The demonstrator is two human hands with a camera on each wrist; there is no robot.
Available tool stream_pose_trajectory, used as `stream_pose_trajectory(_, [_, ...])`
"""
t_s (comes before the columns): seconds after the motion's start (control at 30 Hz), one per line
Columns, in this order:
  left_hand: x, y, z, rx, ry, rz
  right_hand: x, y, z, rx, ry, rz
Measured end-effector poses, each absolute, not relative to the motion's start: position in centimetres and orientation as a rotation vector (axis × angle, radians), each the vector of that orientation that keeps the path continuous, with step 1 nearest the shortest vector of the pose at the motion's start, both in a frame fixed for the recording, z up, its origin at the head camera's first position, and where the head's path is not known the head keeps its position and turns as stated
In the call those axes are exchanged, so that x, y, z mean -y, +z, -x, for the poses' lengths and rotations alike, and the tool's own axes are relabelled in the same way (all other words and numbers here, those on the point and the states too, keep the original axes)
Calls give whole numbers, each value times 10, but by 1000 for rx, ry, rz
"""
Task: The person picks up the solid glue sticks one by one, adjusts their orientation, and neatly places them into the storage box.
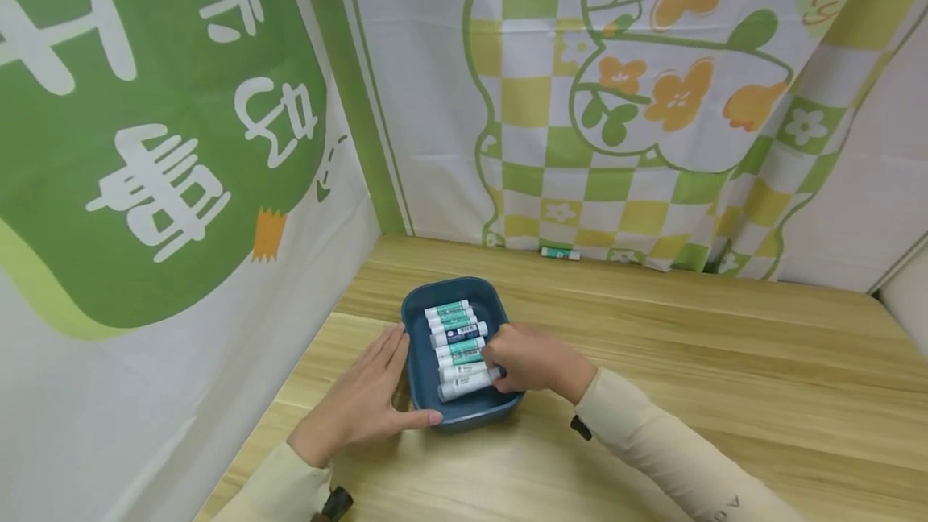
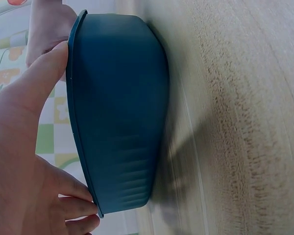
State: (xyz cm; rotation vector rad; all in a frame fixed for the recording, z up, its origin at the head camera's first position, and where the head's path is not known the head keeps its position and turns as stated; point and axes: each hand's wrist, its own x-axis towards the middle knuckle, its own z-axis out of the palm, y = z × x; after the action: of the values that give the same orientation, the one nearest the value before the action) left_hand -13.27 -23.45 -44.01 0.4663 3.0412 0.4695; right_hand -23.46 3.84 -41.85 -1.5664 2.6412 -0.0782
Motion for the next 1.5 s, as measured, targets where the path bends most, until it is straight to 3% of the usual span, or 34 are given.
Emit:
stream_pose_trajectory(0.43, [232, -442, 135, -3033, 489, -480, -17, -420, 224, -2744, 300, 1349])
stream_pose_trajectory(0.8, [231, -441, 135, -3026, 494, -458, -28, -410, 233, -2725, 103, 1465])
stream_pose_trajectory(1.07, [231, -440, 135, -3044, 465, -470, -68, -390, 260, -2753, -362, 1469])
stream_pose_trajectory(1.5, [231, -441, 135, -3065, 456, -498, -125, -401, 333, -2971, -341, 1104])
